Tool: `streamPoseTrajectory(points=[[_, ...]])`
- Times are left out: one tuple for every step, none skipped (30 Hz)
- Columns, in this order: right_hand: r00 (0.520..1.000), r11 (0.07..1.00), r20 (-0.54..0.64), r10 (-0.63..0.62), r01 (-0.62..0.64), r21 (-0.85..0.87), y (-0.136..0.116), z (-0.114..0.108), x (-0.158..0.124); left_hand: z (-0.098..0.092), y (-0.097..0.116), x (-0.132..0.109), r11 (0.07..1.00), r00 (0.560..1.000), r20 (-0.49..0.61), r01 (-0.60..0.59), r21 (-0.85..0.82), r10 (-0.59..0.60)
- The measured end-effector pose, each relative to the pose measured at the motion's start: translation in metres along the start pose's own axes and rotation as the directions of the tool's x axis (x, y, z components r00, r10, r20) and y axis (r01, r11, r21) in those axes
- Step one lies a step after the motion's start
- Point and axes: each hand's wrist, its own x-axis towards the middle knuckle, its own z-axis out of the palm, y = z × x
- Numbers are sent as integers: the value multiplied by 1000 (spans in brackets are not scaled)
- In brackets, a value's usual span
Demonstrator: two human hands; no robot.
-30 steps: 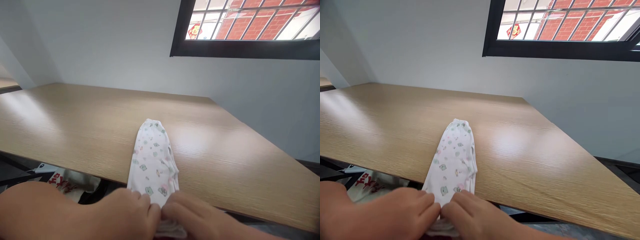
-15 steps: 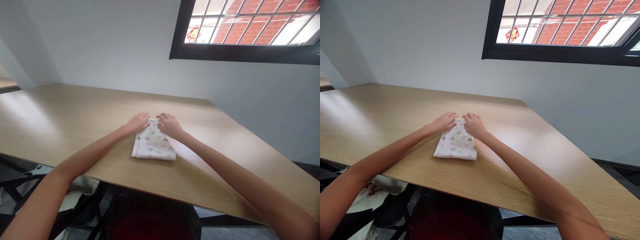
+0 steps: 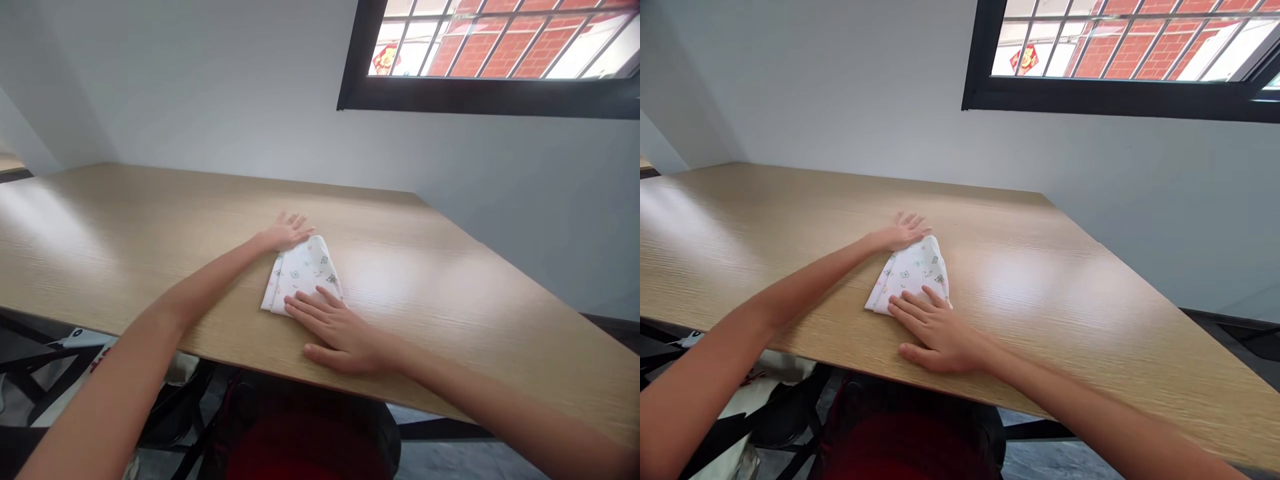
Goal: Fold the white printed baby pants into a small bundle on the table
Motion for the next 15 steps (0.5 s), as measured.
streamPoseTrajectory(points=[[1000,999,15,8,-8,33,-2,-2,-1,-5,-4,5,997,998,-30,63,45,-62],[999,998,36,16,-18,62,-3,-5,-3,-12,-3,5,993,994,-60,96,71,-92],[998,996,52,33,-37,77,-3,-8,-5,-19,2,0,990,990,-100,109,85,-100],[997,995,57,60,-64,73,-1,-11,-6,-26,12,-8,989,984,-145,115,90,-101],[994,994,47,95,-98,48,2,-13,-8,-32,24,-20,989,979,-177,117,92,-100],[992,992,18,128,-129,8,6,-15,-10,-37,38,-34,990,979,-183,112,83,-96],[989,989,-20,145,-146,-33,11,-16,-11,-41,53,-50,994,985,-152,93,60,-83],[988,987,-62,142,-146,-67,16,-17,-12,-43,67,-65,998,995,-84,60,21,-58],[987,987,-103,119,-129,-93,22,-16,-13,-42,80,-80,999,999,-5,35,-23,-35],[986,988,-142,85,-102,-114,27,-14,-14,-40,90,-94,998,998,64,13,-56,-10],[983,988,-178,51,-75,-135,32,-11,-15,-37,97,-105,997,993,114,-2,-71,10],[977,986,-214,19,-54,-158,36,-8,-15,-32,102,-115,997,991,135,-12,-71,22],[969,983,-246,-5,-41,-181,39,-4,-16,-28,104,-122,998,991,132,-20,-65,28],[960,981,-278,-19,-36,-191,41,-1,-17,-24,103,-127,998,993,115,-28,-58,35],[952,984,-305,-15,-40,-175,42,1,-17,-20,101,-130,997,995,90,-42,-59,47]])
